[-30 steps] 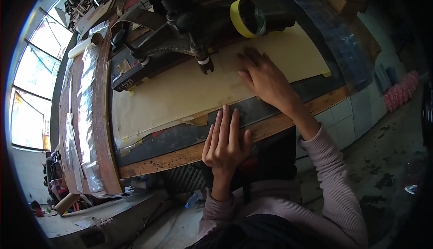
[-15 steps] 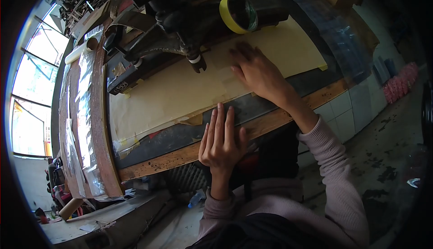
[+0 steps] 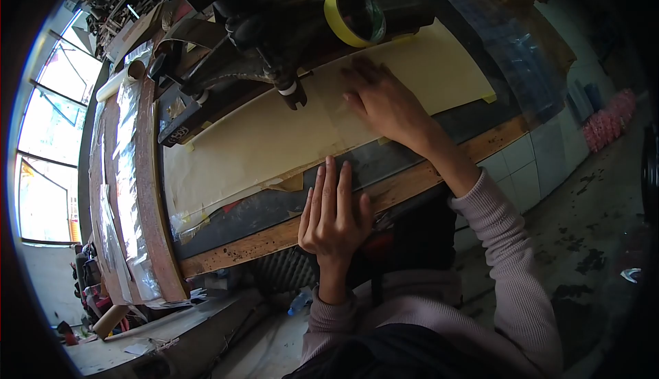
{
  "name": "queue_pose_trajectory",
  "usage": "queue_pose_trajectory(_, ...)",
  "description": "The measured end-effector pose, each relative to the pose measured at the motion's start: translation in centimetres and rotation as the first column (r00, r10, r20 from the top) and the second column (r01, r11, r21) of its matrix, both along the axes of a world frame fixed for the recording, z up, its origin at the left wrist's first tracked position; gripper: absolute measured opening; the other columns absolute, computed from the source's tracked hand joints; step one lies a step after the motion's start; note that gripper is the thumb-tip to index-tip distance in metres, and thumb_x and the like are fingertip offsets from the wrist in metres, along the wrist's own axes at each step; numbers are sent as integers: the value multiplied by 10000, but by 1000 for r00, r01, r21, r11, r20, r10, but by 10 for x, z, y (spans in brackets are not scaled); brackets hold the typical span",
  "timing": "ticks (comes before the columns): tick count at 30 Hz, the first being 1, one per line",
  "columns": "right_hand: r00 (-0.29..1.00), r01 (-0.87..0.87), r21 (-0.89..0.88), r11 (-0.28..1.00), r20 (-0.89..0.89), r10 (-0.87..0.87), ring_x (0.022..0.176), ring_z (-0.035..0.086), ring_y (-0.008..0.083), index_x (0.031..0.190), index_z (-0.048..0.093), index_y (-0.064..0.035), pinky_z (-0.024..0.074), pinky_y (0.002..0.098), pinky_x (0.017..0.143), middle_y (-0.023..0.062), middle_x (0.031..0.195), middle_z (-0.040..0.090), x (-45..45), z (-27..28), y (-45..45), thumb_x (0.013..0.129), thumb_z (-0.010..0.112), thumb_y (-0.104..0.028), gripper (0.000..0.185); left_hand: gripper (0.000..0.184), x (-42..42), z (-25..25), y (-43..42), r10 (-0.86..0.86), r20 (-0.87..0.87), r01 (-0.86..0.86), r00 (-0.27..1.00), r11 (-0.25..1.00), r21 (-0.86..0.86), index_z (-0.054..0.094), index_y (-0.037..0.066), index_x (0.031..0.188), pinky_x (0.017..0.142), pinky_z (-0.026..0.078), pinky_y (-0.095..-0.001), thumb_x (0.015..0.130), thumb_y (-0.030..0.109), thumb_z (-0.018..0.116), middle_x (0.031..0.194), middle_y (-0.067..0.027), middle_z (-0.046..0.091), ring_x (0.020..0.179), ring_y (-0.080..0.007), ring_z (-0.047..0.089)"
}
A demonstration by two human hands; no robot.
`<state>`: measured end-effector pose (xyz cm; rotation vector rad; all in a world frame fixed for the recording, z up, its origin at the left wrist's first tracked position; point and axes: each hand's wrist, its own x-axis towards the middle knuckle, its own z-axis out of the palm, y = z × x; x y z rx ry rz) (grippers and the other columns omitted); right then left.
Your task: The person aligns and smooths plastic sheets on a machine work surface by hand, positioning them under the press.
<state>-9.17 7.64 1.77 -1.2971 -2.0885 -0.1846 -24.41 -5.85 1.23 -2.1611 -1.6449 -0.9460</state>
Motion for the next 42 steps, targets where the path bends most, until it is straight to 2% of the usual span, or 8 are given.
queue_pose_trajectory(4, 1000, -1, -74, 997, -30, -2, 1116, 562, 408, 1209, 568, -15, 457, 472, 980, 220, 1285, 547, 1, 5, 0, 911, 604, -220, 364, 360, 0, 0, 0, 2, -11, -2, 1000, 1000, -5, 701, 95, 1133, 914, 530, -356, 927, 315, 506, 1201, -91, 675, 1105, -245, 655)
queue_pose_trajectory(7, 999, 8, -31, 999, -43, -9, 1085, 579, 368, 1124, 618, 3, 473, 447, 958, 197, 1208, 587, 1, 7, -1, 887, 632, -199, 312, 363, 0, 0, 0, 0, -13, 0, 1000, 1000, -9, 701, 93, 1134, 914, 530, -357, 929, 315, 500, 1204, -92, 674, 1105, -246, 655)
queue_pose_trajectory(10, 998, 33, -146, 989, -49, -40, 1075, 585, 332, 1058, 644, 14, 486, 420, 942, 179, 1134, 614, -2, 15, -5, 871, 649, -180, 269, 366, 0, 1, 0, -4, -9, 4, 1000, 1000, -8, 700, 91, 1135, 913, 530, -358, 932, 314, 494, 1207, -96, 672, 1104, -246, 655)
queue_pose_trajectory(13, 998, 26, -113, 993, -51, -32, 1082, 585, 324, 1061, 642, 16, 489, 406, 948, 179, 1123, 624, -2, 9, -4, 868, 655, -179, 275, 368, 0, 1, 0, -4, -11, 4, 1000, 1000, -8, 699, 91, 1136, 912, 530, -359, 934, 315, 489, 1207, -99, 671, 1103, -247, 656)
queue_pose_trajectory(16, 996, 24, 18, 1000, -82, -23, 990, 599, 293, 931, 663, 29, 486, 387, 920, 151, 973, 640, -3, 4, -3, 862, 650, -181, 222, 380, 0, 0, 1, 2, -30, -2, 1000, 1000, 10, 707, 99, 1126, 890, 541, -343, 944, 336, 472, 1200, -99, 675, 1080, -231, 667)
queue_pose_trajectory(25, 994, 35, 26, 999, -105, -32, 987, 603, 280, 921, 670, 30, 498, 369, 919, 140, 981, 643, -5, 5, -3, 842, 669, -161, 207, 392, -1, 0, 1, 4, -42, -4, 999, 1000, 11, 711, 99, 1123, 878, 549, -344, 947, 348, 465, 1195, -98, 677, 1071, -226, 673)
queue_pose_trajectory(28, 996, 29, -104, 994, -78, -38, 1098, 584, 316, 1061, 648, 24, 501, 394, 945, 178, 1131, 630, -3, 9, -5, 885, 634, -179, 269, 386, 0, 0, 1, -5, -21, 5, 1000, 1000, -8, 703, 90, 1131, 904, 535, -361, 952, 338, 467, 1198, -101, 675, 1094, -246, 661)
queue_pose_trajectory(42, 996, 18, -108, 994, -86, -28, 1107, 582, 312, 1080, 640, 34, 504, 386, 949, 186, 1140, 627, -3, 8, -4, 892, 633, -189, 293, 391, -1, 1, 1, -4, -39, 4, 999, 1000, 4, 710, 89, 1121, 893, 543, -350, 948, 347, 473, 1197, -111, 674, 1076, -238, 669)
